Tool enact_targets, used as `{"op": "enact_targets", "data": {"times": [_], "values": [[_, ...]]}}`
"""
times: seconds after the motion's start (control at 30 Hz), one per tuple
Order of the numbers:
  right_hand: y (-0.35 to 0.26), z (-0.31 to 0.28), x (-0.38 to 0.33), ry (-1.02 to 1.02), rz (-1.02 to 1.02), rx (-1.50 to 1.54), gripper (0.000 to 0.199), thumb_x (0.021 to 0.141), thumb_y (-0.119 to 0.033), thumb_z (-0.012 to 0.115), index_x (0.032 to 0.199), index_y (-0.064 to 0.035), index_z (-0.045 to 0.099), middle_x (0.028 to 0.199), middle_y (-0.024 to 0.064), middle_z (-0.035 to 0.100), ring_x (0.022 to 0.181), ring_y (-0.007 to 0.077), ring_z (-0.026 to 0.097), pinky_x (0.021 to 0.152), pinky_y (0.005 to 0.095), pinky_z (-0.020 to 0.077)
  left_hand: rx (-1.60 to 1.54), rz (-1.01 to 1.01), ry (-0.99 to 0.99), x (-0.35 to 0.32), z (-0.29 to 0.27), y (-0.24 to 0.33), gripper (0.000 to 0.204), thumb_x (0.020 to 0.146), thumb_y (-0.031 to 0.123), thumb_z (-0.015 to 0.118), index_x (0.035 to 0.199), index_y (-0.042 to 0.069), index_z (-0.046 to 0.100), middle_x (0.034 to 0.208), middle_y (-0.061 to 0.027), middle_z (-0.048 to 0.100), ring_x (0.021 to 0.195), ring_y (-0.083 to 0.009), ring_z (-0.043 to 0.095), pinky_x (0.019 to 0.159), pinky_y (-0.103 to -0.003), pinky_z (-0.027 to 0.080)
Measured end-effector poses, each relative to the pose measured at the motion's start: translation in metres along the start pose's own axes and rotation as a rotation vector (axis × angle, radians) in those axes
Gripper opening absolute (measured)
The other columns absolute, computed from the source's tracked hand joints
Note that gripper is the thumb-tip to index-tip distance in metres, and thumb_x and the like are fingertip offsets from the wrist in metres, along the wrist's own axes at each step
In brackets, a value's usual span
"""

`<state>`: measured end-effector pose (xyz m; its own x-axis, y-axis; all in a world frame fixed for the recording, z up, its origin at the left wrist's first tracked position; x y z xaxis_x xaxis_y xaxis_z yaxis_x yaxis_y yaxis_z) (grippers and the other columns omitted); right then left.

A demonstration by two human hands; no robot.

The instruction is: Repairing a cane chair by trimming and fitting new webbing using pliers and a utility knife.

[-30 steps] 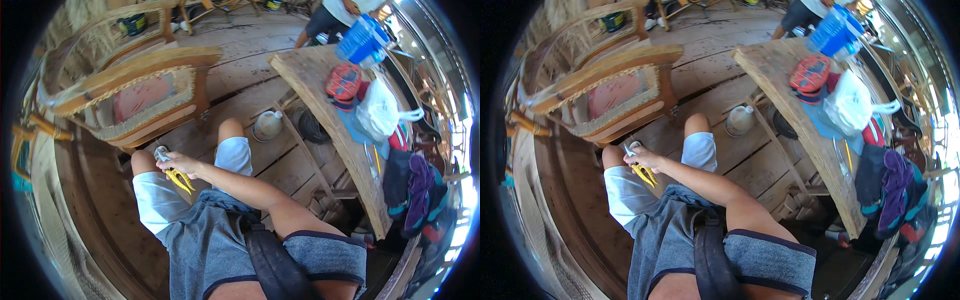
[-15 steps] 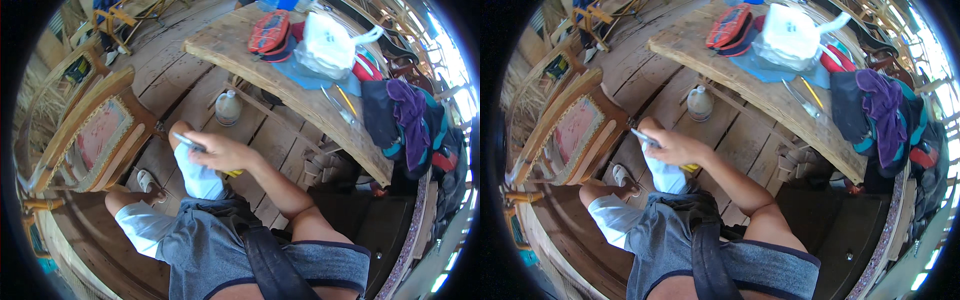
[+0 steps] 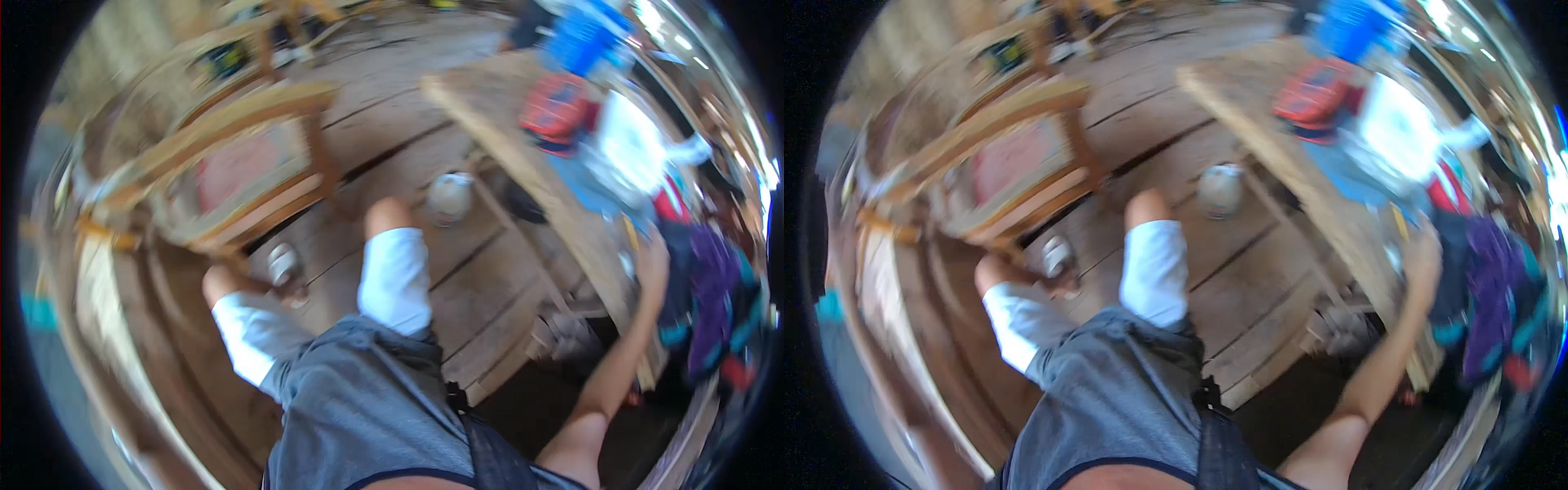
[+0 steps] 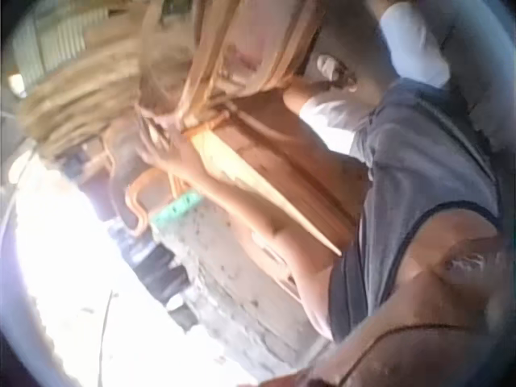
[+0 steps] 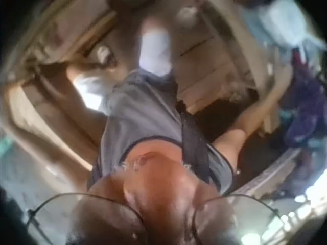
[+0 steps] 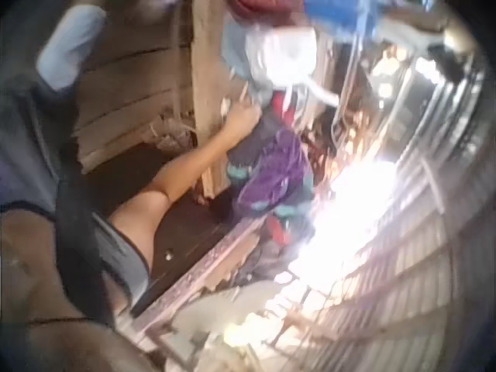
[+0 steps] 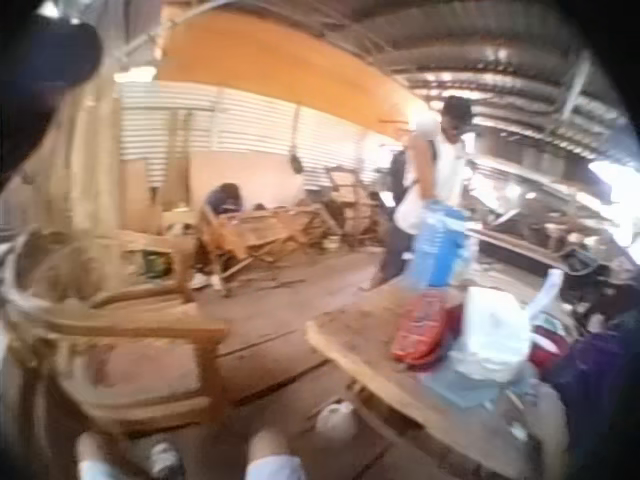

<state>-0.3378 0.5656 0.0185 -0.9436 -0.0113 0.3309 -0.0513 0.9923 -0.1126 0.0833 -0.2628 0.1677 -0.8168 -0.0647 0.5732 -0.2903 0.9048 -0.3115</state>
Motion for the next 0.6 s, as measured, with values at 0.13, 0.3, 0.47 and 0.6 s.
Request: {"op": "enact_targets", "data": {"times": [0.13, 0.3, 0.47, 0.6], "values": [[0.041, -0.022, 0.001, 0.020, 0.104, -0.213, 0.046, 0.092, -0.030, 0.050, 0.127, -0.0002, 0.051, 0.117, 0.0281, 0.056, 0.111, 0.0411, 0.053, 0.093, 0.0440, 0.0426, -0.052, -0.133, 0.050, 0.104, 0.086, 0.095, 0.049, 0.092, 0.039, 0.055, 0.128, 0.007, 0.054, 0.143, -0.0176, 0.040, 0.135, -0.0333, 0.032, 0.110, -0.042, 0.027], [-0.005, 0.004, 0.026, -0.075, 0.024, -0.057, 0.048, 0.094, -0.035, 0.050, 0.126, 0.0005, 0.053, 0.113, 0.0250, 0.058, 0.104, 0.0363, 0.057, 0.090, 0.0396, 0.0433, 0.059, -0.240, -0.049, 0.089, 0.139, 0.081, 0.069, 0.089, 0.065, 0.039, 0.125, 0.010, 0.057, 0.130, -0.0259, 0.049, 0.127, -0.0394, 0.041, 0.101, -0.048, 0.037], [-0.079, -0.082, -0.043, 0.235, -0.056, 0.090, 0.036, 0.094, -0.021, 0.053, 0.123, 0.0002, 0.056, 0.105, 0.0169, 0.062, 0.095, 0.0255, 0.058, 0.087, 0.0332, 0.0450, 0.005, -0.397, -0.610, 0.099, 0.188, 0.102, 0.075, 0.090, 0.067, 0.029, 0.100, 0.004, 0.068, 0.094, -0.0244, 0.065, 0.097, -0.0407, 0.060, 0.087, -0.048, 0.045], [-0.229, -0.044, -0.092, 0.032, -0.462, 0.527, 0.026, 0.092, -0.010, 0.055, 0.114, 0.0009, 0.061, 0.106, 0.0110, 0.064, 0.098, 0.0186, 0.059, 0.088, 0.0321, 0.0454, -0.029, -0.444, -0.610, 0.096, 0.198, 0.098, 0.070, 0.088, 0.068, 0.032, 0.103, 0.010, 0.069, 0.101, -0.0215, 0.065, 0.103, -0.0374, 0.060, 0.091, -0.044, 0.045]]}}
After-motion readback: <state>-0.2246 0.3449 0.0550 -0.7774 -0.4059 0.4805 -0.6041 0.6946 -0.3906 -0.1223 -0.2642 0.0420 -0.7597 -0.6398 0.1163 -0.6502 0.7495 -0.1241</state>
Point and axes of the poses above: each hand's wrist, its own x-axis towards the middle knuckle, its own z-axis out of the palm, y = z × x, the point moved 10 cm from there along x, towards the middle knuckle
